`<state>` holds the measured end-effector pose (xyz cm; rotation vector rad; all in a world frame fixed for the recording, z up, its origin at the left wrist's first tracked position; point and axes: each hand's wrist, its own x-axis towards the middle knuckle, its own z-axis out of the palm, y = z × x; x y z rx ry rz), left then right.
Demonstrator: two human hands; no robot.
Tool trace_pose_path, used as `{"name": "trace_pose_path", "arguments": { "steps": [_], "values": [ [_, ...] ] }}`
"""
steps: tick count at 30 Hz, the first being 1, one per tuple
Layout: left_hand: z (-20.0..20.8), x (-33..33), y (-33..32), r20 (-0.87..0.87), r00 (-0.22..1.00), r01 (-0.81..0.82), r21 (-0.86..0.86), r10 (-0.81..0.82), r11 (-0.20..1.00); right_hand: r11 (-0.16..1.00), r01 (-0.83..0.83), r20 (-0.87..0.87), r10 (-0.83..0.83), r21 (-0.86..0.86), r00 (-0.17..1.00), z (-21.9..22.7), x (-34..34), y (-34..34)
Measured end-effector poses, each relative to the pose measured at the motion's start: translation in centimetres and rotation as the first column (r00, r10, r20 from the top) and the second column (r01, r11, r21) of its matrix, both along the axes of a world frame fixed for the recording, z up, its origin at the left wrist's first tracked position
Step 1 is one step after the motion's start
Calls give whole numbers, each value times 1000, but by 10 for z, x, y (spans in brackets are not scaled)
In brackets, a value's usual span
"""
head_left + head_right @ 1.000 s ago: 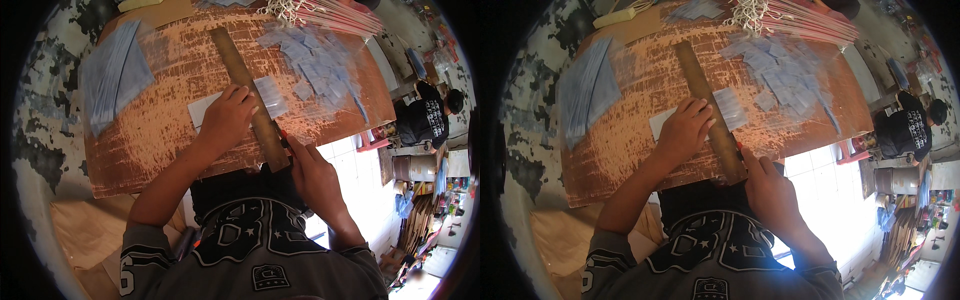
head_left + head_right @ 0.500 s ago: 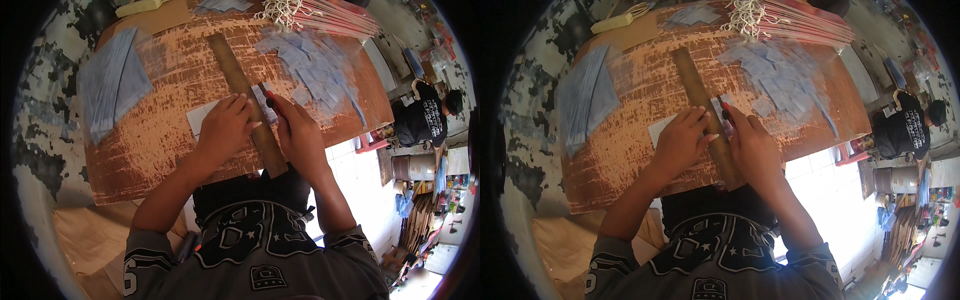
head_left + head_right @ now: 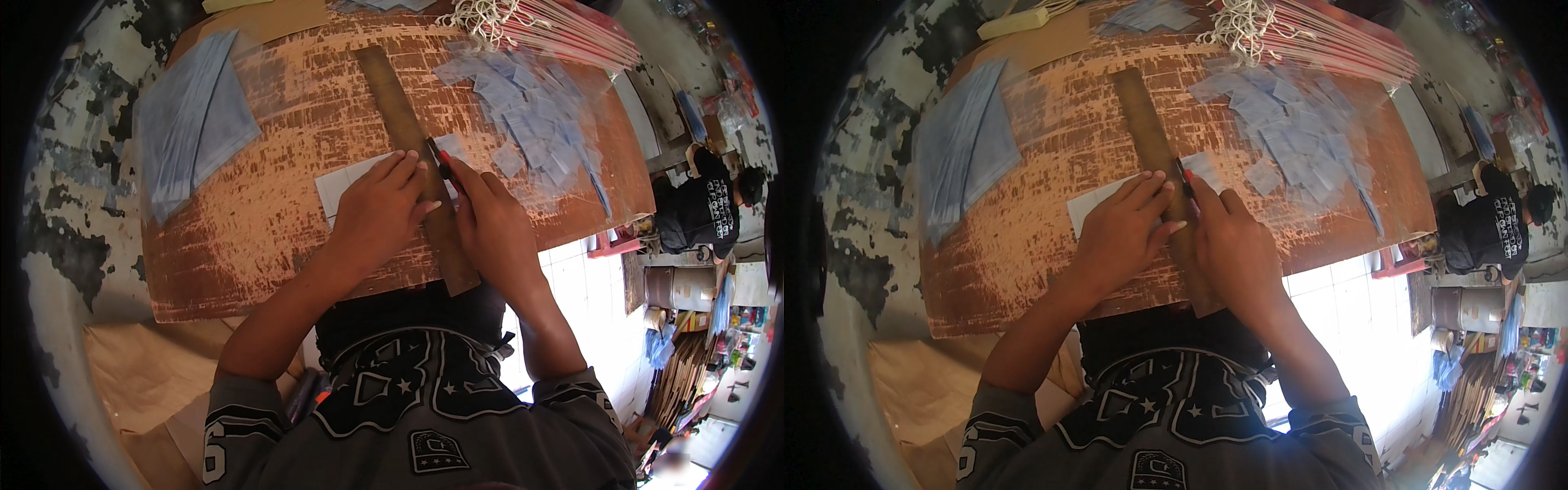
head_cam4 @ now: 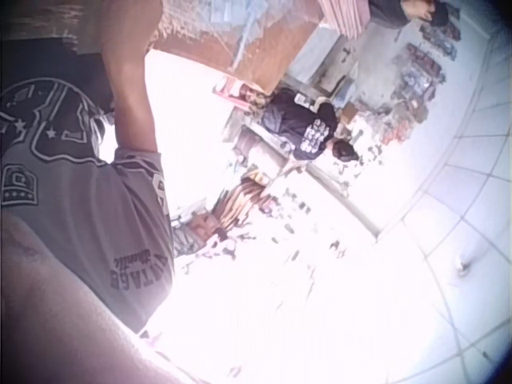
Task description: The person cuts a stack of white rectangular sheets using a red utility knife and a wooden ruler on a wooden table. They align the ruler, slice the material, and then fold the cut pieces. The person repeats this process for multiple sheets, handling them one at a time.
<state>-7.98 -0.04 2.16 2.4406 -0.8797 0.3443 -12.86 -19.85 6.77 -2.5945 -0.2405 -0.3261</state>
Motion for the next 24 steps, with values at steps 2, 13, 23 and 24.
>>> {"name": "trace_pose_path", "arguments": {
  "steps": [2, 13, 23, 24],
  "values": [
    [1, 0, 0, -3, 1000, 3, -1, -3, 1000, 1000, 5, -15, -5, -7, 1000, 2, 0, 1],
    [3, 1, 1, 21, 1000, 8, 29, -9, 1000, 999, -4, -158, -3, -43, 988, 9, -39, -8],
    [-1, 1, 1, 50, 999, 8, 39, -10, 999, 996, -9, -253, -13, -86, 967, 28, -102, -28],
    [-2, 2, 1, 52, 999, 11, 35, -13, 999, 998, 6, -208, -19, -61, 978, 30, -100, -28]
  ]
}}
